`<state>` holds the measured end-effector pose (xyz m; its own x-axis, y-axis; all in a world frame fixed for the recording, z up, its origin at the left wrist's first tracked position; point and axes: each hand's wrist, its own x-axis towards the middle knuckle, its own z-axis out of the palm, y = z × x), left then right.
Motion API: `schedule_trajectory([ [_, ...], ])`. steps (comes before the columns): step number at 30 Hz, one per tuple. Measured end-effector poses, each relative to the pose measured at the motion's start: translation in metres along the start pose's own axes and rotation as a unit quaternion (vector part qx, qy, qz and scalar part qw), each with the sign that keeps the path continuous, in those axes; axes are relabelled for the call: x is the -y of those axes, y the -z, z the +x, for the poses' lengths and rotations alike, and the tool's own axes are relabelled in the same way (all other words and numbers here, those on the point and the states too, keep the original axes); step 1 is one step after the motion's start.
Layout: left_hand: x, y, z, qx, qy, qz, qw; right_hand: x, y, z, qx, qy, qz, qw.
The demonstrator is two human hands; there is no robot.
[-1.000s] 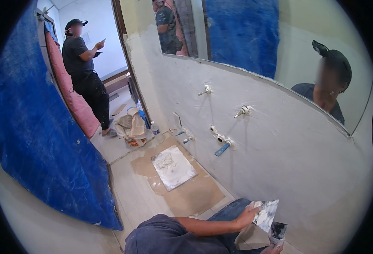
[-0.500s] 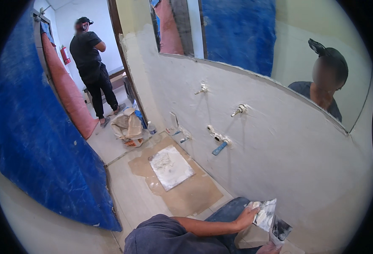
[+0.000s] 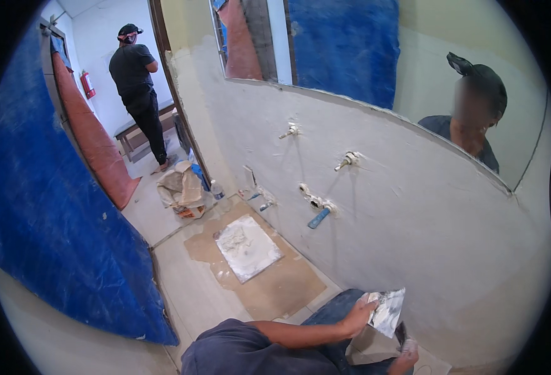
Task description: The person scoops compound onto putty knives and applies it onto the wall and corner using a putty knife.
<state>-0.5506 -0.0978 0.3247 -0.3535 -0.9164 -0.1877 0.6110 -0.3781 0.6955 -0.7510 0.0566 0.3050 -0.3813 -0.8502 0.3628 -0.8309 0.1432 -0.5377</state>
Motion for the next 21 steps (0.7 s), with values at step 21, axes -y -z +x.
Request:
schedule_trajectory([
  [21, -0.035, -0.017, 0.009, 0.129, 0.157, -0.017, 0.979, -0.022, 0.0, 0.02, 0.247, -0.358, 0.421, 0.796],
])
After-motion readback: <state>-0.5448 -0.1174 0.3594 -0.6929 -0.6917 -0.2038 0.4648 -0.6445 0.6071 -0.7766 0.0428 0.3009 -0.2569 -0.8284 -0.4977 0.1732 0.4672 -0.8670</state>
